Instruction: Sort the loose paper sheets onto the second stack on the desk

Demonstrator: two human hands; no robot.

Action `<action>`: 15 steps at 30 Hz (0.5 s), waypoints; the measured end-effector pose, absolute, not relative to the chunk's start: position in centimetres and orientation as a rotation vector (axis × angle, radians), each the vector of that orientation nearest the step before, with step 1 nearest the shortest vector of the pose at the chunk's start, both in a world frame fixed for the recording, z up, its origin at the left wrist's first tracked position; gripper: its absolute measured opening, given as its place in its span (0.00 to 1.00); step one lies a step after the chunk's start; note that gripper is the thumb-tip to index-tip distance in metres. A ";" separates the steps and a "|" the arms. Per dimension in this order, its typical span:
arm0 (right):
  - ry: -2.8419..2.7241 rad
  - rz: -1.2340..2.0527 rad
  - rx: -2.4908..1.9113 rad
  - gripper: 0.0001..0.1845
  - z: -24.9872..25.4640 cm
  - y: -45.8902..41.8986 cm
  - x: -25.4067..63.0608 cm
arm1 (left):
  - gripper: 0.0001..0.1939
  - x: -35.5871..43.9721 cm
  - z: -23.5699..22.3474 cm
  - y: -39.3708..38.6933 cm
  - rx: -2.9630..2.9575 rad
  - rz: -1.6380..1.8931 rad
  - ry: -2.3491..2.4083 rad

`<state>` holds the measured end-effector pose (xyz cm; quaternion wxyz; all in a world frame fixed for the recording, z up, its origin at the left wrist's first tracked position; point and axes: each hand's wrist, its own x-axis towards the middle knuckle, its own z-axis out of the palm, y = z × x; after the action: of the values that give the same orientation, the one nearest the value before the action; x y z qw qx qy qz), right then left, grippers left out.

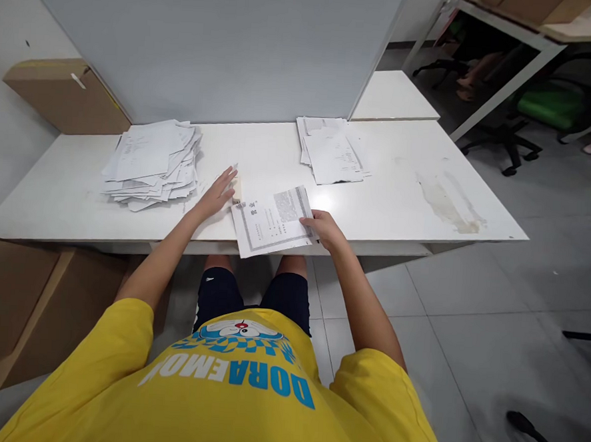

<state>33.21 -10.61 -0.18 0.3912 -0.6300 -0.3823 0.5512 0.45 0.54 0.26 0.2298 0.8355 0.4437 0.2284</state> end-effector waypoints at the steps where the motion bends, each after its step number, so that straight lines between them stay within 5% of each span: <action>1: -0.982 1.375 -1.612 0.08 -0.3 -10.6 33.5 | 0.37 0.6 -0.2 0.4 2.255 0.662 1.241; 15: -1.255 1.205 -1.514 0.15 1.2 -11.2 34.6 | 0.36 1.0 -1.1 -0.1 2.197 0.642 1.221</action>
<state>34.59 -11.16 1.18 0.4056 -0.6002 -0.4973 0.4774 1.04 -0.05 -1.13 0.2701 0.8154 0.4533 0.2383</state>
